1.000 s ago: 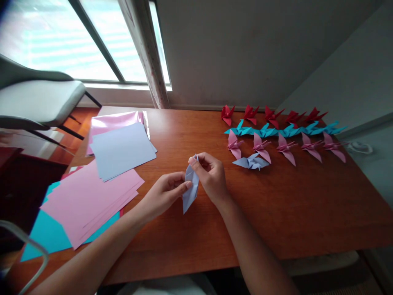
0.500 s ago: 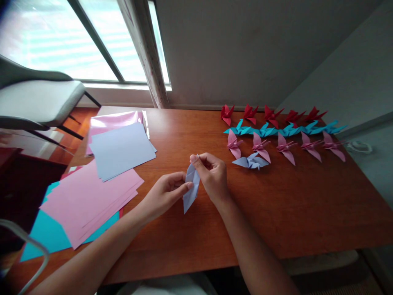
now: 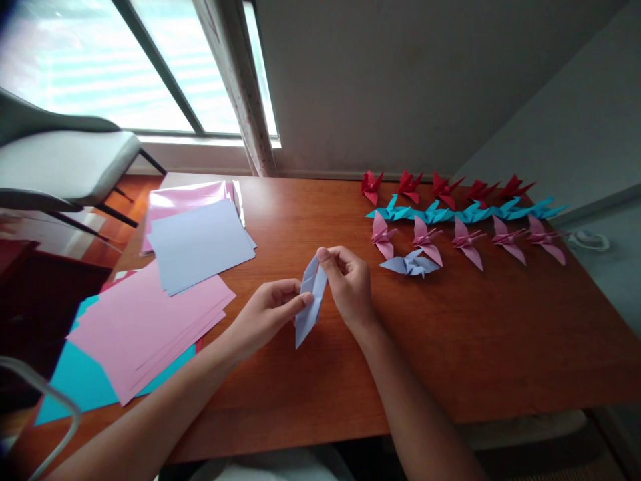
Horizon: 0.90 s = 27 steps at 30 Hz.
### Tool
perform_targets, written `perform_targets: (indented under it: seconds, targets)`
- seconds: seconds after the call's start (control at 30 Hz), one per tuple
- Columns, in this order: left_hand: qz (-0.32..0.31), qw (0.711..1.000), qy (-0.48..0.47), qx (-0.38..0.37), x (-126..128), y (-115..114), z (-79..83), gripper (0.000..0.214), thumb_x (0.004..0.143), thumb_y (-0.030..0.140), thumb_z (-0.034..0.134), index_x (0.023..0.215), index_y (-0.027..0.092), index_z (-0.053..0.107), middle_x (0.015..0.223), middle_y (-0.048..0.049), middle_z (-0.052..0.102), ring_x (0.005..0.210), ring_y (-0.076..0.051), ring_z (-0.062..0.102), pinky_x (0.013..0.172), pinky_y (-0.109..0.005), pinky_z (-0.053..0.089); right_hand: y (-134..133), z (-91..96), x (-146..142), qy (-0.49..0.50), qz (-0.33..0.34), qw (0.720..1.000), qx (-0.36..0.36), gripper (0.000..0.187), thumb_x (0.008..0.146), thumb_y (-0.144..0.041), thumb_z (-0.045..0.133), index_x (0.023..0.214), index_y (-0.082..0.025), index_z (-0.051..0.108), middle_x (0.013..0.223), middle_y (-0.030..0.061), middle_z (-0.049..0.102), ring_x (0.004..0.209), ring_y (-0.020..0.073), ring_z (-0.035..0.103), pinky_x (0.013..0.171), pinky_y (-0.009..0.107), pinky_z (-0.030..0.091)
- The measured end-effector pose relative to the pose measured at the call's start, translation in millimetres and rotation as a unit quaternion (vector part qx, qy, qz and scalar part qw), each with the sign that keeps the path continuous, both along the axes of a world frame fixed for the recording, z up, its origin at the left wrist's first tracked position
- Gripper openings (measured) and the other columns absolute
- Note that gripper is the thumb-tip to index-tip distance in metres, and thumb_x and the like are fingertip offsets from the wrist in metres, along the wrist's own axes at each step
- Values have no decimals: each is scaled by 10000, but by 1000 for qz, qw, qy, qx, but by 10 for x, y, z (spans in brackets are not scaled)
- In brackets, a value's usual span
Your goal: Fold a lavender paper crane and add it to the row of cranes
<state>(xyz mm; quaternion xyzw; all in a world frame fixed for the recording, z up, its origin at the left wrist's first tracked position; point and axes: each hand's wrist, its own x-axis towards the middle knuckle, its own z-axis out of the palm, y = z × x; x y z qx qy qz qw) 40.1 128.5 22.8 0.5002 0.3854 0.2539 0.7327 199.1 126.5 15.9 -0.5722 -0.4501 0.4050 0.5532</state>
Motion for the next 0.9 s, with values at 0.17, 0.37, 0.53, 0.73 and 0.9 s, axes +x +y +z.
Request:
perform_targets:
  seconds: [0.17, 0.37, 0.53, 0.73, 0.9]
  targets:
    - [61, 998, -4, -15, 0, 29, 21, 381, 772, 485, 774, 746, 134, 627, 658, 26, 578, 585, -97, 519, 534, -194, 414, -12, -6, -17, -1, 120, 992, -50, 395, 841, -509, 712, 669, -196, 542, 611, -46, 469, 552, 103, 419, 500, 241, 322]
    - [-29, 995, -13, -96, 0, 15, 56, 430, 777, 535, 773, 809, 125, 643, 698, -50, 724, 572, -135, 656, 555, -216, 486, -29, -3, -17, 3, 67, 997, -26, 369, 887, -438, 666, 653, -204, 504, 595, -53, 443, 539, 98, 399, 484, 239, 299]
    - [-26, 994, -12, -109, -3, 9, 36, 405, 796, 499, 778, 809, 113, 657, 738, -79, 762, 587, -123, 686, 554, -194, 496, 2, 0, 36, -30, 35, 999, -21, 371, 889, -438, 663, 648, -203, 506, 579, -61, 413, 524, 94, 364, 475, 245, 275]
    - [-27, 990, -32, -134, -12, -8, 22, 389, 776, 473, 807, 796, 118, 648, 760, -75, 771, 616, -124, 702, 591, -205, 535, 18, -3, 89, -62, -6, 998, -5, 400, 892, -435, 663, 622, -203, 480, 561, -65, 375, 522, 92, 324, 469, 254, 238]
    - [-30, 991, -39, -127, -7, -12, -4, 385, 800, 478, 785, 809, 125, 631, 759, -75, 771, 622, -124, 707, 599, -205, 538, 15, 15, 78, -57, -9, 998, -7, 400, 891, -429, 667, 620, -202, 480, 562, -65, 379, 525, 91, 327, 465, 252, 240]
